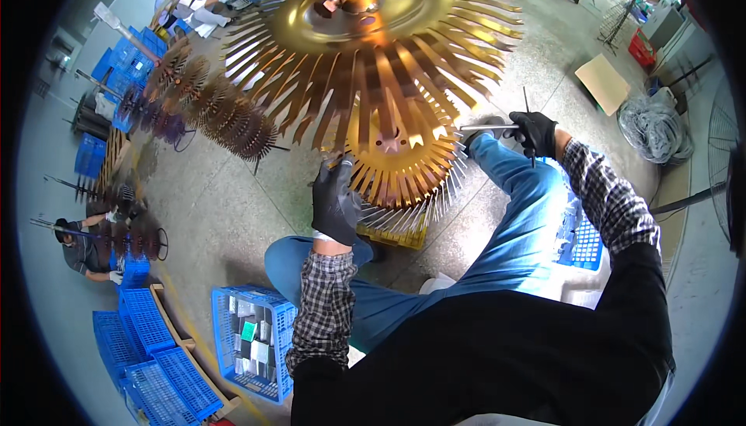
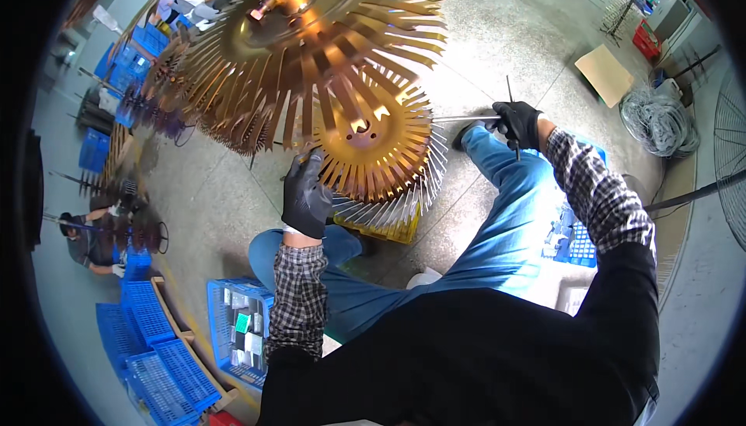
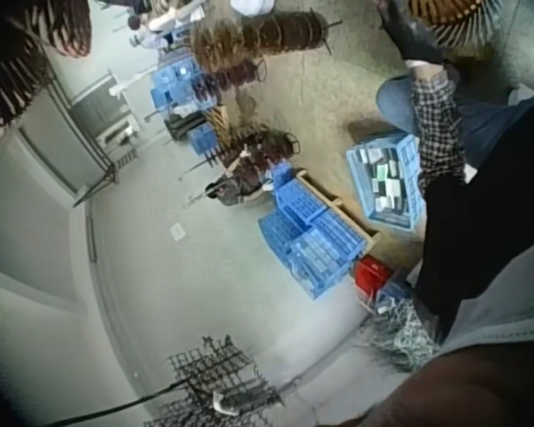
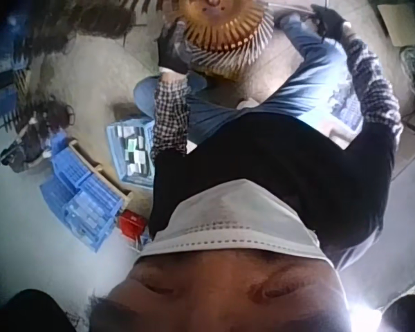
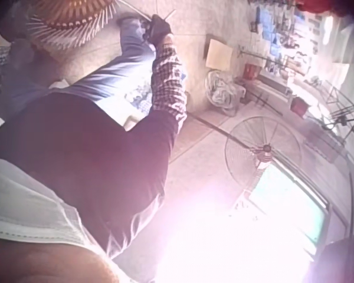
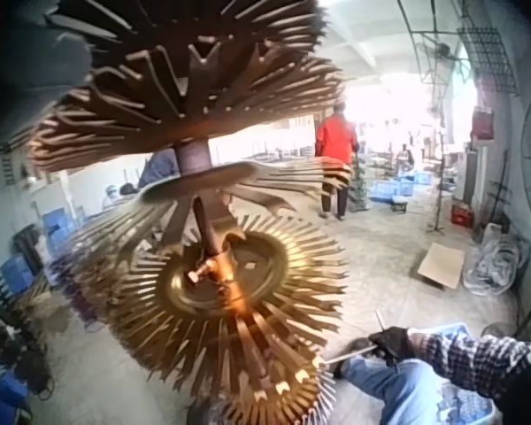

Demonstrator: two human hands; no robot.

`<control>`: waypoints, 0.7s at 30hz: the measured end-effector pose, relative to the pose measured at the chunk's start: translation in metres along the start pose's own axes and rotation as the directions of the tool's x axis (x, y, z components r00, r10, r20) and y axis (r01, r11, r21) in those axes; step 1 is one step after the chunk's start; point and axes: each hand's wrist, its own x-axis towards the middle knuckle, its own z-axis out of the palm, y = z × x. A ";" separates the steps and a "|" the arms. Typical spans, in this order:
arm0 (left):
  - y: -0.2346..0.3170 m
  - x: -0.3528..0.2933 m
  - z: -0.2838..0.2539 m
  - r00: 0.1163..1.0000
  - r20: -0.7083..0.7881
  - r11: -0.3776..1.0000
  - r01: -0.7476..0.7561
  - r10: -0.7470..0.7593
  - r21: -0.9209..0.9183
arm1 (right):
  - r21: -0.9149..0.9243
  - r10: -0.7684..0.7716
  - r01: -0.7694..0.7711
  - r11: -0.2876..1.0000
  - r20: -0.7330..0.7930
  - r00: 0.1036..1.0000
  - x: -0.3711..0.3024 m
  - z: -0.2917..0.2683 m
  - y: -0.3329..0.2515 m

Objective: Assembling or aligning metal fins on a circular rotor assembly using an alignment tool.

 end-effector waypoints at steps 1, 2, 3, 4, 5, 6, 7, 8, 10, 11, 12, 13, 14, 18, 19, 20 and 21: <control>0.002 0.003 0.000 0.995 0.008 0.991 -0.099 0.098 0.093 | -0.008 0.021 -0.021 1.000 0.040 0.999 0.002 -0.003 -0.001; 0.004 0.006 0.000 0.981 0.025 0.964 -0.195 0.194 0.182 | -0.017 0.043 -0.042 0.999 0.079 0.996 0.003 -0.006 0.000; 0.005 0.007 -0.001 0.981 0.019 0.964 -0.192 0.191 0.182 | -0.023 0.043 -0.041 0.999 0.081 0.996 0.002 -0.003 -0.006; 0.007 0.008 0.001 0.995 -0.019 0.995 -0.093 0.094 0.022 | 0.007 -0.004 0.004 1.000 0.015 1.000 -0.001 -0.002 -0.012; 0.010 0.008 0.004 0.999 -0.042 0.990 0.007 -0.013 -0.141 | 0.034 -0.047 0.049 0.998 -0.049 0.998 -0.006 0.000 -0.020; 0.012 0.007 0.006 0.991 -0.048 0.948 0.101 -0.121 -0.303 | 0.057 -0.088 0.095 0.994 -0.113 0.990 -0.010 0.002 -0.027; 0.012 0.006 0.006 0.973 -0.036 0.870 0.186 -0.227 -0.456 | 0.078 -0.126 0.141 0.987 -0.177 0.976 -0.010 0.004 -0.031; 0.009 0.006 0.006 0.972 -0.038 0.868 0.188 -0.230 -0.460 | 0.073 -0.126 0.140 0.987 -0.177 0.976 -0.010 0.005 -0.030; 0.003 0.004 0.005 0.956 0.025 0.859 0.274 -0.292 -0.433 | 0.038 -0.147 0.156 0.987 -0.181 0.972 -0.012 0.005 -0.023; 0.000 0.003 0.003 0.945 0.057 0.852 0.316 -0.323 -0.418 | 0.022 -0.156 0.163 0.986 -0.183 0.971 -0.013 0.005 -0.020; -0.002 0.002 0.002 0.931 0.088 0.844 0.358 -0.354 -0.400 | 0.006 -0.166 0.170 0.985 -0.184 0.969 -0.014 0.005 -0.018; -0.003 0.000 0.000 0.930 0.089 0.842 0.362 -0.357 -0.401 | 0.003 -0.163 0.166 0.986 -0.183 0.969 -0.017 0.008 -0.018; -0.003 -0.001 -0.004 0.930 0.101 0.845 0.363 -0.353 -0.391 | 0.018 -0.224 0.236 0.972 -0.250 0.942 -0.020 0.014 -0.020; 0.009 -0.001 -0.010 0.906 0.022 0.811 0.389 -0.423 -0.436 | 0.033 -0.381 0.440 0.897 -0.446 0.810 -0.023 0.024 -0.025; 0.016 0.004 -0.008 0.861 -0.081 0.760 0.396 -0.503 -0.515 | -0.030 -0.367 0.392 0.920 -0.425 0.828 -0.020 0.018 -0.026; 0.016 0.007 -0.011 0.860 -0.076 0.760 0.400 -0.504 -0.513 | -0.091 -0.346 0.339 0.937 -0.398 0.850 -0.017 0.016 -0.024; 0.013 0.015 -0.016 0.900 -0.242 0.915 0.296 -0.363 -0.273 | -0.153 -0.322 0.285 0.946 -0.374 0.870 -0.013 0.013 -0.022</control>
